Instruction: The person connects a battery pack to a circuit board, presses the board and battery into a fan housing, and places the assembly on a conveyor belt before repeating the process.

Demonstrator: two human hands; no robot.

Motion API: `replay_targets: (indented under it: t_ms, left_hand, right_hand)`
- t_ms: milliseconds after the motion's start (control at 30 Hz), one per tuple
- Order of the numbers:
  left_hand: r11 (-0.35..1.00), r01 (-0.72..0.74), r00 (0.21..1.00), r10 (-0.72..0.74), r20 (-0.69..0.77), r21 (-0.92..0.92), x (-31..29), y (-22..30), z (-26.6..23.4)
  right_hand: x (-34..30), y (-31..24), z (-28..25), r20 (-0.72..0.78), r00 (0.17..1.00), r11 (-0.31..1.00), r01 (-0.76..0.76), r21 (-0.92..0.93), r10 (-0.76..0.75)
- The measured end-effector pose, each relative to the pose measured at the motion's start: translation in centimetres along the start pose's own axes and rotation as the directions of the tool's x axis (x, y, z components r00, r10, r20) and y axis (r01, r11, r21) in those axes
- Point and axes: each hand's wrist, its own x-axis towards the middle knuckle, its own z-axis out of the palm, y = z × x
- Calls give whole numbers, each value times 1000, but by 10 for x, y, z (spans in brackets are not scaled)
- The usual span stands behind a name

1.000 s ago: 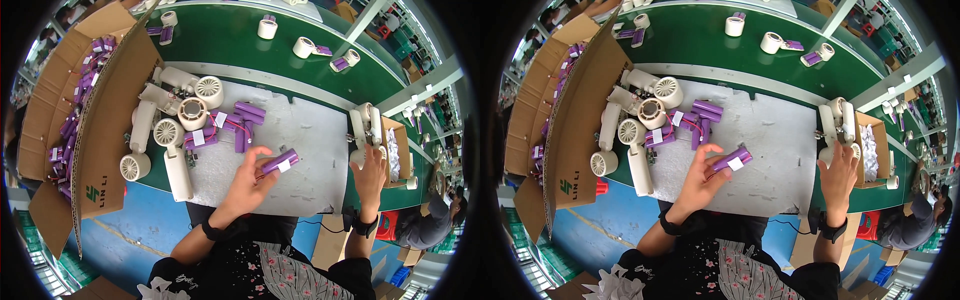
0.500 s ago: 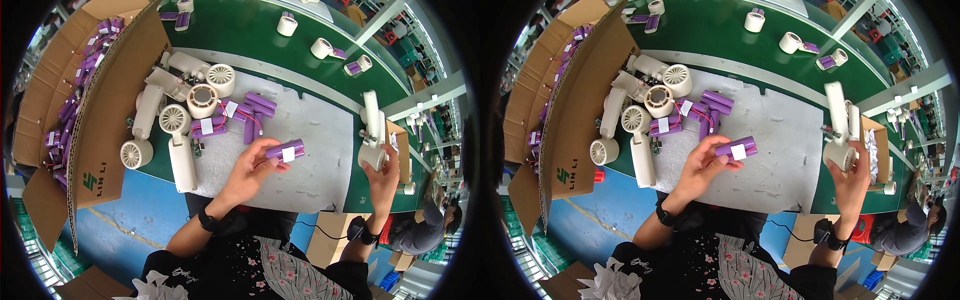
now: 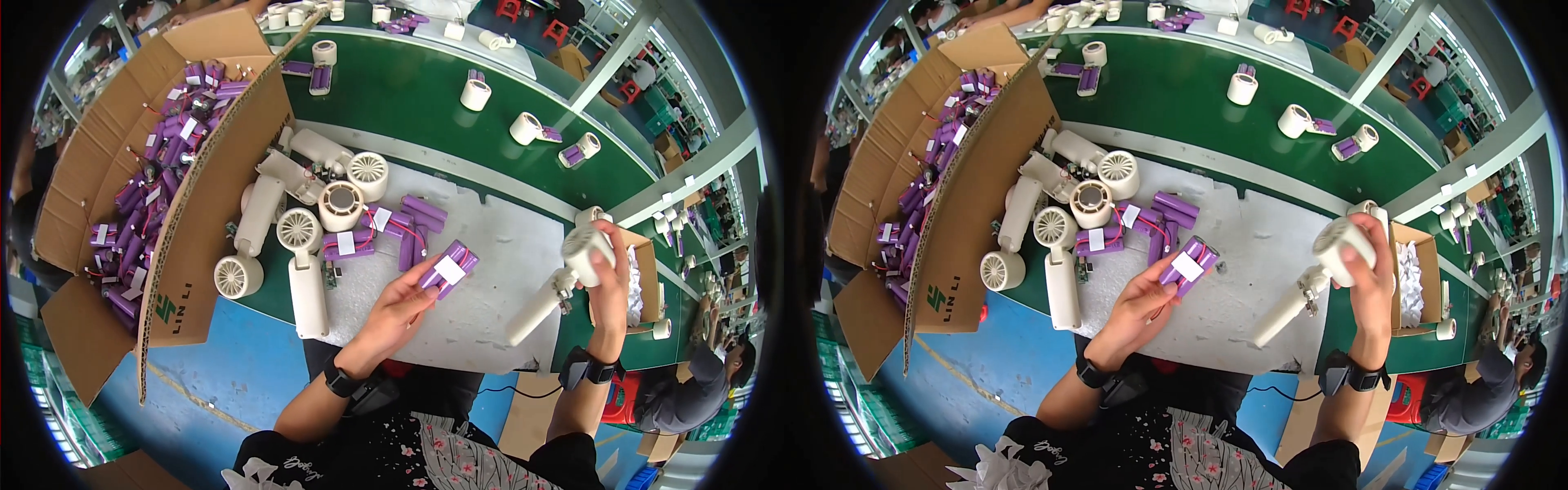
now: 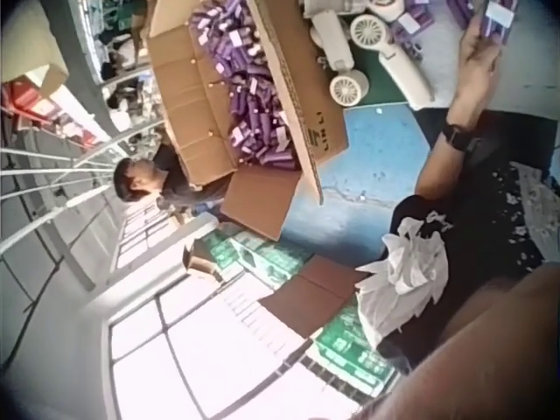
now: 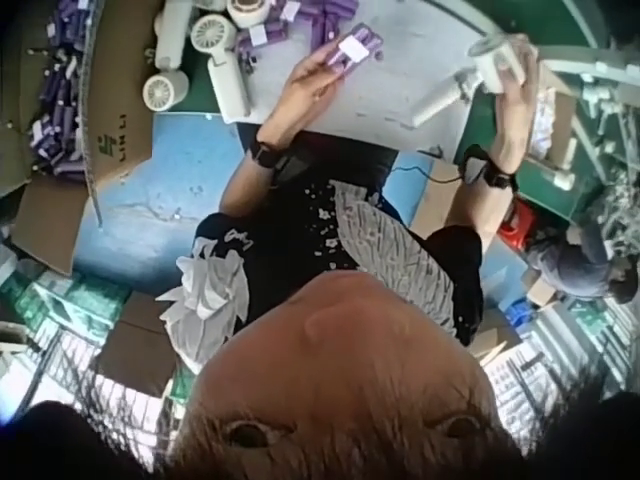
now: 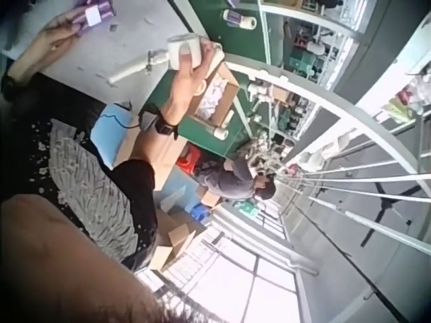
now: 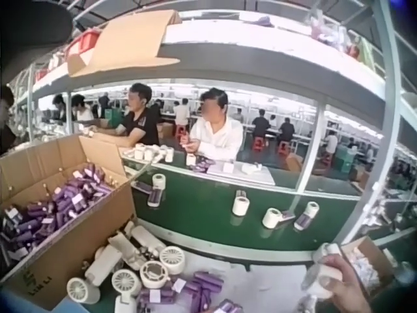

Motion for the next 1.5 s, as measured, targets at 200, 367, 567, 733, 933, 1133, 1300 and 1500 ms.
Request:
replay_targets:
  t_ms: [200, 367, 567, 733, 933, 1133, 1300, 1500]
  left_hand:
    - [999, 24, 998, -26, 55, 44, 0, 2, 5]
    - [996, -24, 1000, 25, -11, 87, -1, 13, 26]
    - [939, -42, 999, 52, -18, 342, -3, 7, 47]
    - [802, -36, 999, 19, 34, 596, 3, -2, 78]
    - [667, -156, 985, 45, 169, 728, 1, -14, 93]
    - [41, -212, 935, 300, 190, 976, 7, -17, 65]
    - [37, -258, 938, 250, 241, 965, 17, -18, 49]
    - [135, -382, 917, 181, 357, 914, 14, -12, 37]
  right_hand:
    - [11, 39, 66, 155, 953, 467, 16, -884, 261]
    - [-19, 49, 80, 252, 964, 301, 267, -916, -86]
    - [-54, 17, 72, 498, 827, 483, 558, -675, -260]
    - [-72, 26, 55, 483, 815, 655, 558, -509, -320]
    - [-65, 34, 24, 343, 862, 700, 504, -506, -373]
    - [-42, 39, -2, -13, 987, 964, -153, 219, 159]
    - [-50, 56, 16, 117, 944, 892, -244, -381, 308]
    - [-53, 76, 44, 406, 907, 795, 326, -511, -111]
